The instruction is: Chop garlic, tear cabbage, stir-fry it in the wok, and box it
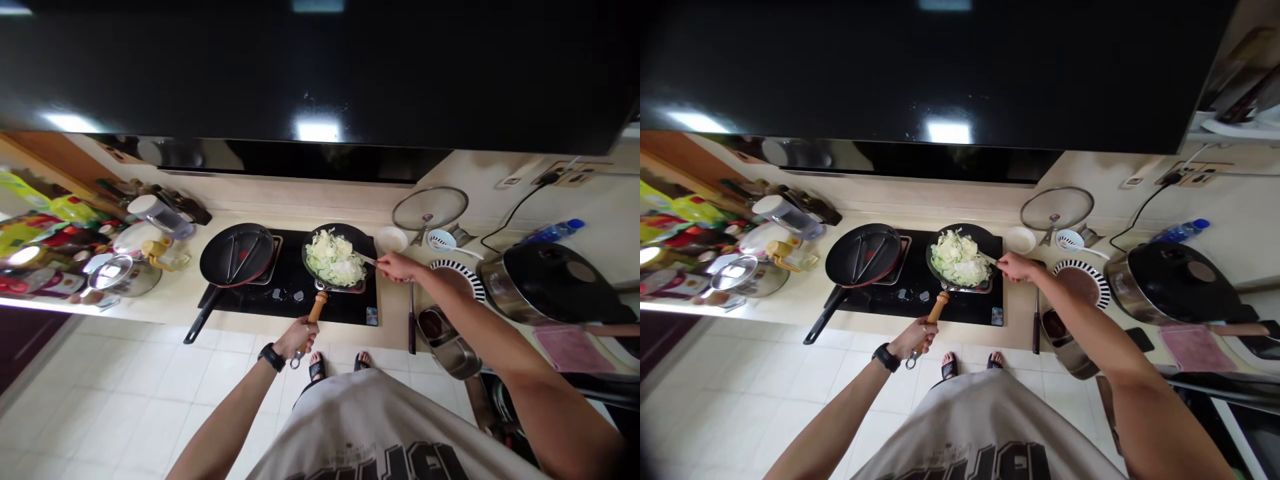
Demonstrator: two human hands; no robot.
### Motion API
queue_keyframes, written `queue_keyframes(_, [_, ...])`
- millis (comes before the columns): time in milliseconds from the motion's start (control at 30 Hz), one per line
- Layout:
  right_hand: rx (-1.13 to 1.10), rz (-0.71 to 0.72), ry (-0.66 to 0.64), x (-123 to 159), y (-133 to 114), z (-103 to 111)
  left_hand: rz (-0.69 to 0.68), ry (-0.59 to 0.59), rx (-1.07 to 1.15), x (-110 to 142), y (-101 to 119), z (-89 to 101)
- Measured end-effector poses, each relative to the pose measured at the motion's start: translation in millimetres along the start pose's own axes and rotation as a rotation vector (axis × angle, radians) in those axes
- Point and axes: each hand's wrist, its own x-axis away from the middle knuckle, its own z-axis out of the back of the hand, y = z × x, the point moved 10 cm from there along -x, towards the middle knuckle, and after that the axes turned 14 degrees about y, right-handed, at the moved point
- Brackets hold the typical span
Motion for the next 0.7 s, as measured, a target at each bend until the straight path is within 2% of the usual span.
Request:
queue_keyframes(67, [0.143, 0.077, 0.039, 27.5, -18.5, -14.4, -0.006, -0.002, 0.025, 2.2, 0.3, -6.2])
queue_keyframes(100, [0.224, 0.114, 0.102, 41.3, -27.8, -20.5, -0.011, -0.003, 0.039, 2.7, 0.1, -9.5])
queue_keyframes(167, [0.401, 0.161, 0.172, 70.1, -40.8, -42.5, -0.018, -0.008, 0.069, 2.9, -2.0, -16.4])
queue_keyframes(267, [0.568, 0.151, 0.157, 109.3, -41.4, -84.0, -0.01, -0.016, 0.111, 1.2, -9.6, -27.2])
queue_keyframes(367, [0.638, 0.149, 0.143, 138.8, -31.4, -103.7, 0.001, -0.017, 0.137, -1.6, -19.2, -37.4])
queue_keyframes(433, [0.649, 0.157, 0.143, 152.3, -22.8, -96.3, -0.008, -0.014, 0.151, -3.3, -23.4, -42.9])
queue_keyframes(467, [0.642, 0.164, 0.153, 157.6, -19.5, -85.4, -0.018, -0.015, 0.156, -3.9, -24.6, -45.5])
queue_keyframes(633, [0.561, 0.234, 0.215, 173.4, -26.0, 1.2, -0.007, -0.001, 0.159, -8.6, -29.5, -52.3])
queue_keyframes(700, [0.582, 0.251, 0.188, 172.6, -37.3, 21.7, 0.002, 0.003, 0.165, -10.9, -30.1, -53.8])
